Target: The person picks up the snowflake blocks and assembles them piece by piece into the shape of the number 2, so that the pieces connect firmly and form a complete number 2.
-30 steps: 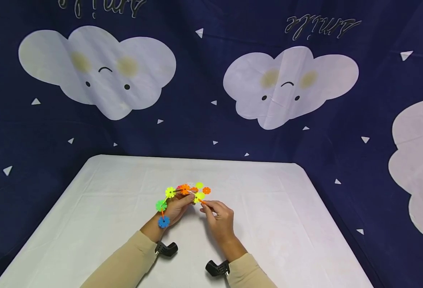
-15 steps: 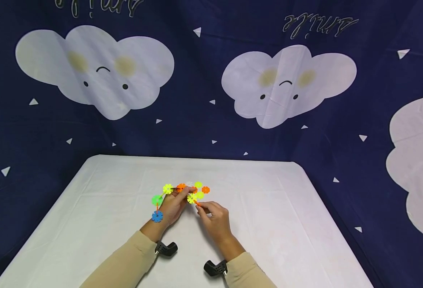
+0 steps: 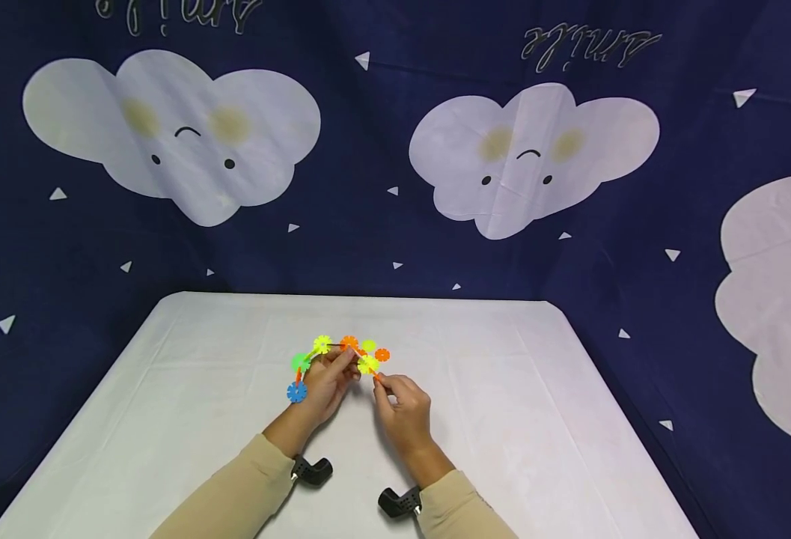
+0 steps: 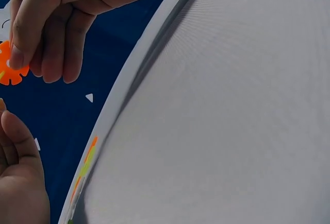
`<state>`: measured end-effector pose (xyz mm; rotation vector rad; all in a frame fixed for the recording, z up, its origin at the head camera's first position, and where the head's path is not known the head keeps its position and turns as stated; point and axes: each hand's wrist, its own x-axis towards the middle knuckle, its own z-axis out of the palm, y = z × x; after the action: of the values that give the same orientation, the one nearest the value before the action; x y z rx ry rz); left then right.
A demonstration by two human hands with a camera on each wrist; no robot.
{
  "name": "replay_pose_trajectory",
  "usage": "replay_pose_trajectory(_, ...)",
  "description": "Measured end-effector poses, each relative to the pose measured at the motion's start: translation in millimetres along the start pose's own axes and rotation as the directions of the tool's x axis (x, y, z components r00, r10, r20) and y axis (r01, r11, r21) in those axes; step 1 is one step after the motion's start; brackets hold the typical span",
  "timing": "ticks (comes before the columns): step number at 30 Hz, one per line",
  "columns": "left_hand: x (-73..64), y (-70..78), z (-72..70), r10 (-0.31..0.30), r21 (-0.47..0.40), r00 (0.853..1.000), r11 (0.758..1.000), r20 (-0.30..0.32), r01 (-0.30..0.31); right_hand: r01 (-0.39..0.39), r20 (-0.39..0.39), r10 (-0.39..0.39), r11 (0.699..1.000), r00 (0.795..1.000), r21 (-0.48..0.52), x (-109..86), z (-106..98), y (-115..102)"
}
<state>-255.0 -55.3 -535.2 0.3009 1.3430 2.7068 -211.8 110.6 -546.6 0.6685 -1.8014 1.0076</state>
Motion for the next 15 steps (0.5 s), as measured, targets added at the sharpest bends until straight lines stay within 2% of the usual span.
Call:
replay_pose_trajectory(3,-0.6,0.4,1.2,0.011,-0.028,1.0,1.0,-0.018,-0.011,0.016,0.011,-0.016,0.999,1.0,-0.044,-1.8,0.3,1.2)
replay_pose_trajectory(6,-1.7,0.6,2.4,0.028,-0.003,0.998,1.0,-0.052,-0.028,0.041,0.034,-0.038,0.995,0.999,-0.089,-3.3,0.7,1.5)
replay_pose_trajectory(10,-1.2,-1.8,1.5,0.096,0.102,0.991,0.991,-0.089,-0.086,0.083,0.075,-0.075,0.99,0.994,-0.111,-3.3,2.0,0.5)
replay_pose_trajectory(15,-1.4,-3.4,0.5,0.181,0.237,0.973,0.961,-0.141,-0.144,0.101,0.117,-0.09,0.991,0.989,-0.087,-3.4,3.9,0.6)
